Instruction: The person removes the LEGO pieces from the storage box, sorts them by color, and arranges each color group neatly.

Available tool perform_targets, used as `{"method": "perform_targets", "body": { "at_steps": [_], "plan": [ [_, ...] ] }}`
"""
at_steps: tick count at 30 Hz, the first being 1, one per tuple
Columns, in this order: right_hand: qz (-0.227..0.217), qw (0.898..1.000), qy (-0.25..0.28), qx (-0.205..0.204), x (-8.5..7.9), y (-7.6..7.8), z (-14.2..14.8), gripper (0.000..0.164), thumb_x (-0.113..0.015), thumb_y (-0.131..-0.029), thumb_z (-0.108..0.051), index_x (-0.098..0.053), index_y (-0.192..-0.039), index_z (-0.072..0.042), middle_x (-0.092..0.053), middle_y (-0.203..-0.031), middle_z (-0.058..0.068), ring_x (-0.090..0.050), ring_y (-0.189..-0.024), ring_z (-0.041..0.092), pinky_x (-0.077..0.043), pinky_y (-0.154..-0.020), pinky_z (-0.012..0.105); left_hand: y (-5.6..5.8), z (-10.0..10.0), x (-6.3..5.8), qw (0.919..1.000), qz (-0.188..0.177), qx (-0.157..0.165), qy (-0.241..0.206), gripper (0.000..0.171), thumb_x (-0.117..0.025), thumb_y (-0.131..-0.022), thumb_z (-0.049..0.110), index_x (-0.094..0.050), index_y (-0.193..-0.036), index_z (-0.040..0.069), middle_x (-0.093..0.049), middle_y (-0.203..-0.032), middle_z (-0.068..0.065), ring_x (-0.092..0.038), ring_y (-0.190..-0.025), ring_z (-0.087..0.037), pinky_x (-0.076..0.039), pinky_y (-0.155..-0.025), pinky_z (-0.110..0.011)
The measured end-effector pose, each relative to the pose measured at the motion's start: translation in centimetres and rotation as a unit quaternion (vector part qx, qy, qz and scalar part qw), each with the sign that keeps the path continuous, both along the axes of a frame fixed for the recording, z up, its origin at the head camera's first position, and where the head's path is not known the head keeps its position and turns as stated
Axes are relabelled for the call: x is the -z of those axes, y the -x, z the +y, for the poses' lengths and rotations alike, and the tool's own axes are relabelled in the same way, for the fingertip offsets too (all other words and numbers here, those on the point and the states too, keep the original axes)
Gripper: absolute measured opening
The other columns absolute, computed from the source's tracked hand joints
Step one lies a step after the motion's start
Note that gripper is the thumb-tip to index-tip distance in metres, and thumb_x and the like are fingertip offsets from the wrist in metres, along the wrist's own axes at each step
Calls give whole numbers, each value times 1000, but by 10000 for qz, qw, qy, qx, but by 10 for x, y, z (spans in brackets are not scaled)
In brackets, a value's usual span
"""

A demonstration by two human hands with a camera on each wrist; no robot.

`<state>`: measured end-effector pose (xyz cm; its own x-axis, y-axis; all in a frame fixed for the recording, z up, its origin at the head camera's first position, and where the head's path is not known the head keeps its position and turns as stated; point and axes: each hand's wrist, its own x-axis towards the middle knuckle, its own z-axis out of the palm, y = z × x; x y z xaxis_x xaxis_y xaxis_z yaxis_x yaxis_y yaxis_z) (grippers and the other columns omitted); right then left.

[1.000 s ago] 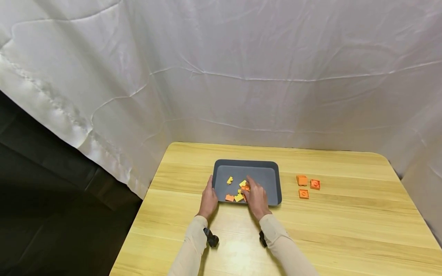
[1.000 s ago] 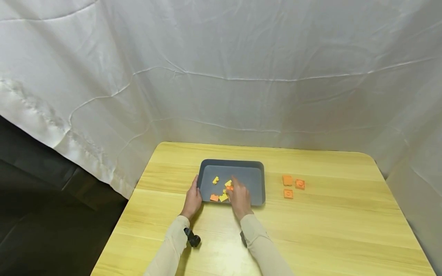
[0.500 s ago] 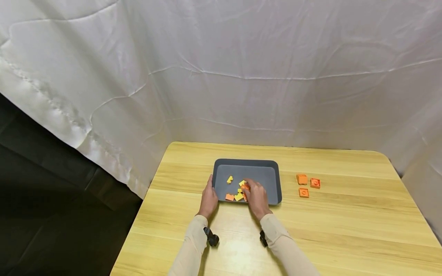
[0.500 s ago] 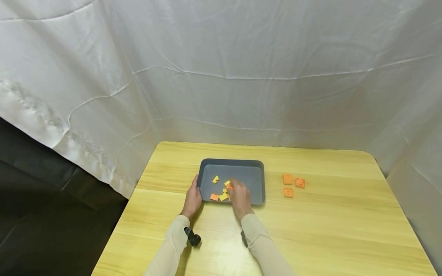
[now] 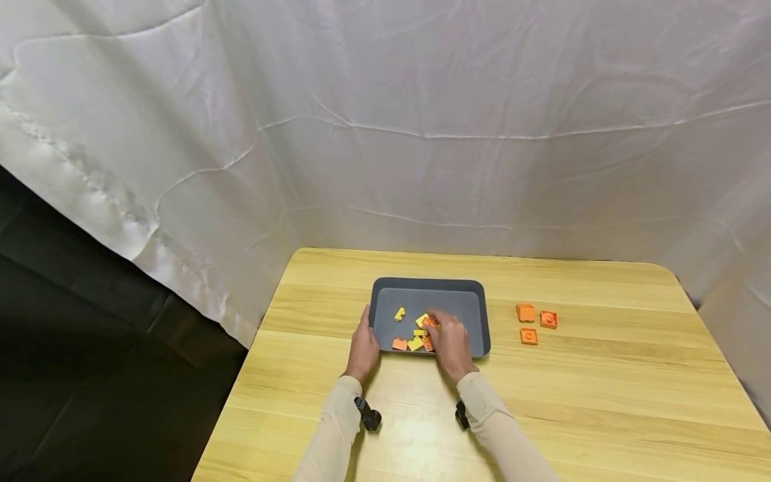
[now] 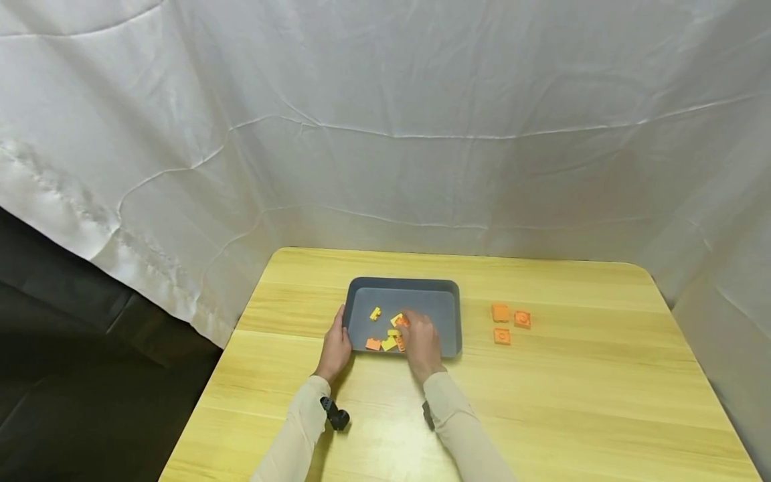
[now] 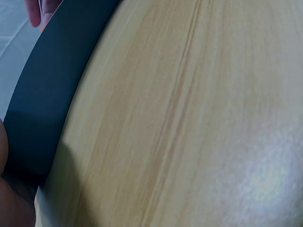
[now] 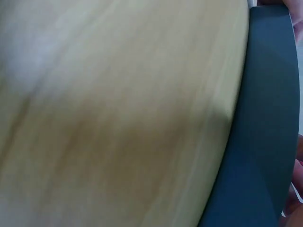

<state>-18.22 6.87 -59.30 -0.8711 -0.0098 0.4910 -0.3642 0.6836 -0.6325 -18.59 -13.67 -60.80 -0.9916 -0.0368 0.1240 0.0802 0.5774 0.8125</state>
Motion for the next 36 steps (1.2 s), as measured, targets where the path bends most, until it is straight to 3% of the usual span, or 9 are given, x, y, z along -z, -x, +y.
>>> {"method": "perform_targets", "body": {
  "at_steps": [9,18,36],
  "plan": [
    [130,9998,153,24,-12,0,11,43,-87,-80,0,-72,-120,6,-77,-100,20,-74,-85,34,-65,-77,46,0,-2,0,10000,-26,51,32,54,-36,-106,-10,-26,-159,-10,-36,-160,-30,-41,-144,-44,-37,-119,-55],
    [80,9995,44,307,-21,-3,30,45,-88,-81,-4,-72,-123,2,-78,-99,17,-73,-85,33,-62,-79,52,0,-4,0,9999,-112,86,-79,54,-35,-107,-9,-24,-160,-10,-34,-161,-29,-38,-146,-44,-35,-121,-54],
    [149,9963,85,844,-22,-9,78,51,-90,-78,-5,-71,-124,5,-77,-98,19,-73,-86,38,-61,-72,55,2,-9,-1,9999,-94,55,-124,54,-34,-107,-8,-25,-160,-10,-32,-163,-28,-36,-148,-43,-33,-122,-54]
  ]
}}
